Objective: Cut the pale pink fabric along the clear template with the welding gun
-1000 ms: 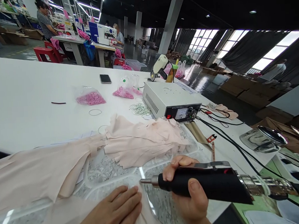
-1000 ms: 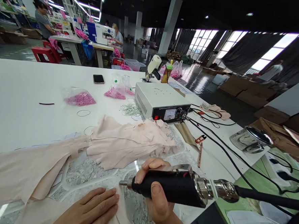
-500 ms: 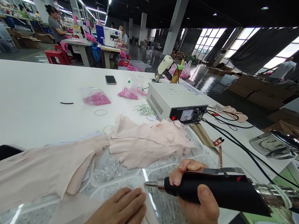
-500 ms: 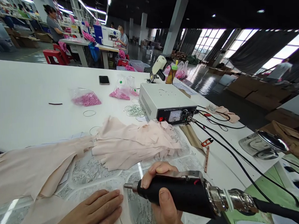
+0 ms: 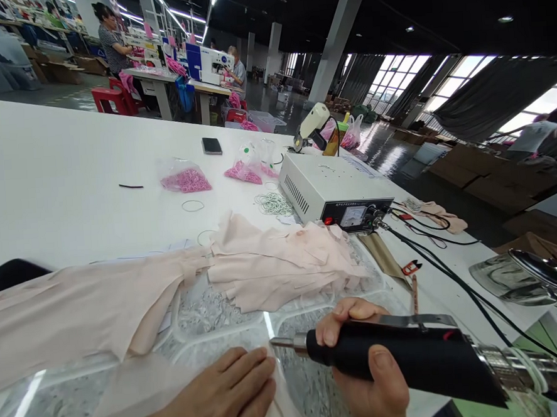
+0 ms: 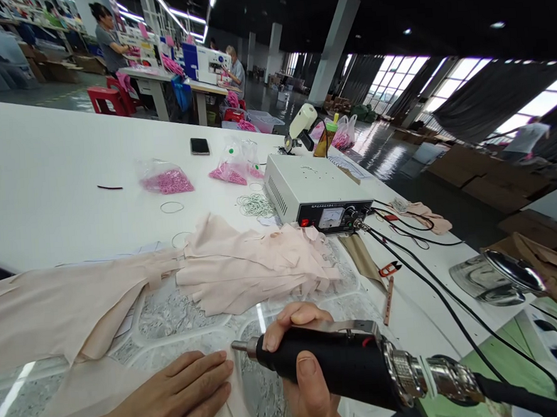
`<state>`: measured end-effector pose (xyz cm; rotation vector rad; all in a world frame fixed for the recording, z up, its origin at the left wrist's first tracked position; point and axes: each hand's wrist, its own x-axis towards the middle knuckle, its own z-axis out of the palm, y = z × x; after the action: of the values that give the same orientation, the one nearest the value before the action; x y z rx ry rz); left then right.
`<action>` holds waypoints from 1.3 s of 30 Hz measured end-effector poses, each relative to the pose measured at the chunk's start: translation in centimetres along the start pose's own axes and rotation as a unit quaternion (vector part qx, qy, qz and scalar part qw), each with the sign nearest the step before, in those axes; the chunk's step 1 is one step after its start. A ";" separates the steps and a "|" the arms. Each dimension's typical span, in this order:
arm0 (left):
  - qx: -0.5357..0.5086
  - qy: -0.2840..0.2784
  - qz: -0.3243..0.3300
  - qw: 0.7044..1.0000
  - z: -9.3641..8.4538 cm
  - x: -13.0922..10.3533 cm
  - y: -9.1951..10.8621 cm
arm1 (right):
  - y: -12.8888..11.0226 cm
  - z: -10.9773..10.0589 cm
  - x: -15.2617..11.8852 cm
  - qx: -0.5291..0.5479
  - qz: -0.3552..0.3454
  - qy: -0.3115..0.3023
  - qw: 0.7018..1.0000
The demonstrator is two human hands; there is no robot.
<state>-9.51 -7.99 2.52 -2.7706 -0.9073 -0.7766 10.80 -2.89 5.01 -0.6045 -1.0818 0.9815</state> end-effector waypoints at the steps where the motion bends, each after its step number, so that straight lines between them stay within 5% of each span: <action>1: -0.002 0.002 0.000 1.000 0.0 0.0 0.0 | 0.0 0.0 0.0 -0.002 0.000 -0.001 1.000; 39: -0.010 0.003 -0.025 1.000 1.6 -1.1 -0.1 | 0.0 -0.2 -0.1 0.002 0.002 0.006 1.000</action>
<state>-9.57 -8.05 0.59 -2.7716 -0.9761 -0.8045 11.01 -2.99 4.91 -0.6087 -1.0679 0.9827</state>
